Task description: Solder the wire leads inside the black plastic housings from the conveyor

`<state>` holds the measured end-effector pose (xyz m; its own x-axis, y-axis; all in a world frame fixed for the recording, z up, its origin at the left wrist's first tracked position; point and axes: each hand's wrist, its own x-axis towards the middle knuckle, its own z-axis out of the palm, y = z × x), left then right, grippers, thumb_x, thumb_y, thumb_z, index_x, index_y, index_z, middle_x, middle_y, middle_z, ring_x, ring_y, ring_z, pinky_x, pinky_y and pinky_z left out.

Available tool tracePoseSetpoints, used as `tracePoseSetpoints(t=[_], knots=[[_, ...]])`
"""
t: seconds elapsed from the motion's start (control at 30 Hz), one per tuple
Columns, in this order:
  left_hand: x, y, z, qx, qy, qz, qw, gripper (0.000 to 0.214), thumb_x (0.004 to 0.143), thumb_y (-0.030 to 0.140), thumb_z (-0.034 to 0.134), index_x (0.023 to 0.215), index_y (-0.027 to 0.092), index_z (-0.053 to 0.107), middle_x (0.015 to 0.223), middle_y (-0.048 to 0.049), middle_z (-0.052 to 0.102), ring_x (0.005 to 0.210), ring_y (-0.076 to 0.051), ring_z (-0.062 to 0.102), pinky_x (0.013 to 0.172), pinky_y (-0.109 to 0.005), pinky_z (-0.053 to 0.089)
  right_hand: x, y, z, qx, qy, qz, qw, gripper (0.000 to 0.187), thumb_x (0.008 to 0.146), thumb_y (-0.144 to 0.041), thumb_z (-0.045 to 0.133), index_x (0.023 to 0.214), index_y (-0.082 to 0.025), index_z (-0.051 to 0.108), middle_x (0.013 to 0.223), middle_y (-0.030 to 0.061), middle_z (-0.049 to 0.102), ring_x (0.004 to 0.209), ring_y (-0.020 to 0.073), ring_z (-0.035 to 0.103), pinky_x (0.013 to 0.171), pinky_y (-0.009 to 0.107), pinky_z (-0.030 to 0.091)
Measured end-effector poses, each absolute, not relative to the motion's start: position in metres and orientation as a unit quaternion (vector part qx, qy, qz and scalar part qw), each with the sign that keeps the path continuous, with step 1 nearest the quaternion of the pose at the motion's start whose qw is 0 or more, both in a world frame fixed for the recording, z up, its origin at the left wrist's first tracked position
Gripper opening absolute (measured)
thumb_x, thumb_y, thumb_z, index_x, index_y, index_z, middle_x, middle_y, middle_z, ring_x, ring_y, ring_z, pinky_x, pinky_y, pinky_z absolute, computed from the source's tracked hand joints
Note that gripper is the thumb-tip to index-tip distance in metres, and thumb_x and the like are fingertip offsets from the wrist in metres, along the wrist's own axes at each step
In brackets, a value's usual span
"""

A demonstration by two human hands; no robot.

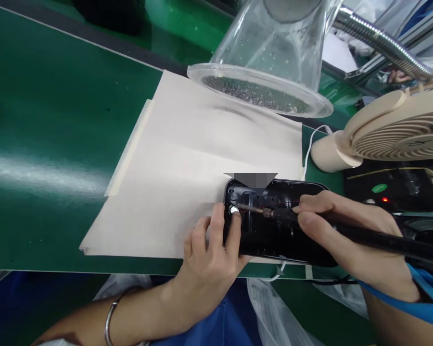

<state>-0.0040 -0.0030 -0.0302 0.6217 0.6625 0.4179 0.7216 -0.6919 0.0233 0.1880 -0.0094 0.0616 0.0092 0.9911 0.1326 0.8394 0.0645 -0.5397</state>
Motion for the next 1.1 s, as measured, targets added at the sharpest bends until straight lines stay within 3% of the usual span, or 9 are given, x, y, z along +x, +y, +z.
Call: tracePoseSetpoints(t=[0.43, 0.67, 0.77, 0.9, 1.0, 1.1], knots=[[-0.005, 0.000, -0.028, -0.909, -0.361, -0.192, 0.079, 0.048, 0.082, 0.042, 0.060, 0.119, 0.012, 0.061, 0.118, -0.0247, 0.057, 0.086, -0.032, 0.056, 0.067, -0.038, 0.047, 0.189, 0.001, 0.066, -0.677, -0.682, 0.165, 0.222, 0.021, 0.076, -0.016, 0.052, 0.056, -0.021, 0.050, 0.052, -0.0052, 0.058, 0.039, 0.0070, 0.050, 0.037, 0.016, 0.038], [-0.002, 0.001, -0.030, -0.901, -0.368, -0.213, 0.089, 0.047, 0.080, 0.044, 0.062, 0.115, 0.012, 0.064, 0.114, -0.0237, 0.060, 0.082, -0.031, 0.058, 0.065, -0.039, 0.049, 0.191, -0.006, 0.062, -0.691, -0.647, 0.205, 0.248, 0.021, 0.079, -0.015, 0.055, 0.059, -0.021, 0.053, 0.054, -0.0054, 0.057, 0.044, 0.0069, 0.047, 0.039, 0.017, 0.037], [-0.005, 0.003, -0.031, -0.903, -0.360, -0.220, 0.083, 0.045, 0.083, 0.042, 0.060, 0.116, 0.012, 0.062, 0.116, -0.0244, 0.058, 0.084, -0.032, 0.059, 0.065, -0.039, 0.049, 0.196, -0.015, 0.058, -0.695, -0.596, 0.245, 0.318, 0.017, 0.082, -0.021, 0.059, 0.066, -0.023, 0.059, 0.059, -0.0043, 0.058, 0.049, 0.0093, 0.050, 0.043, 0.020, 0.038], [-0.014, 0.008, -0.032, -0.907, -0.324, -0.270, 0.003, 0.053, 0.091, 0.050, 0.043, 0.119, 0.007, 0.054, 0.115, -0.0266, 0.055, 0.094, -0.032, 0.059, 0.069, -0.039, 0.051, 0.204, -0.027, 0.061, -0.697, -0.523, 0.210, 0.444, 0.008, 0.082, -0.030, 0.063, 0.076, -0.025, 0.067, 0.066, -0.0011, 0.062, 0.055, 0.0134, 0.054, 0.047, 0.025, 0.040], [-0.021, 0.018, -0.028, -0.884, -0.348, -0.302, -0.079, 0.050, 0.094, 0.044, 0.038, 0.122, 0.003, 0.046, 0.107, -0.0219, 0.059, 0.099, -0.027, 0.059, 0.078, -0.037, 0.051, 0.205, -0.033, 0.068, -0.715, -0.527, 0.174, 0.425, 0.007, 0.082, -0.027, 0.063, 0.076, -0.026, 0.067, 0.070, 0.0003, 0.064, 0.060, 0.0148, 0.057, 0.051, 0.026, 0.043], [-0.022, 0.034, -0.022, -0.865, -0.371, -0.268, -0.205, 0.041, 0.094, 0.042, 0.039, 0.117, 0.009, 0.047, 0.082, -0.0063, 0.062, 0.072, -0.016, 0.060, 0.064, -0.028, 0.050, 0.200, -0.032, 0.072, -0.725, -0.557, 0.163, 0.371, 0.008, 0.081, -0.024, 0.062, 0.074, -0.027, 0.065, 0.068, -0.0014, 0.064, 0.055, 0.0129, 0.055, 0.047, 0.025, 0.041]])
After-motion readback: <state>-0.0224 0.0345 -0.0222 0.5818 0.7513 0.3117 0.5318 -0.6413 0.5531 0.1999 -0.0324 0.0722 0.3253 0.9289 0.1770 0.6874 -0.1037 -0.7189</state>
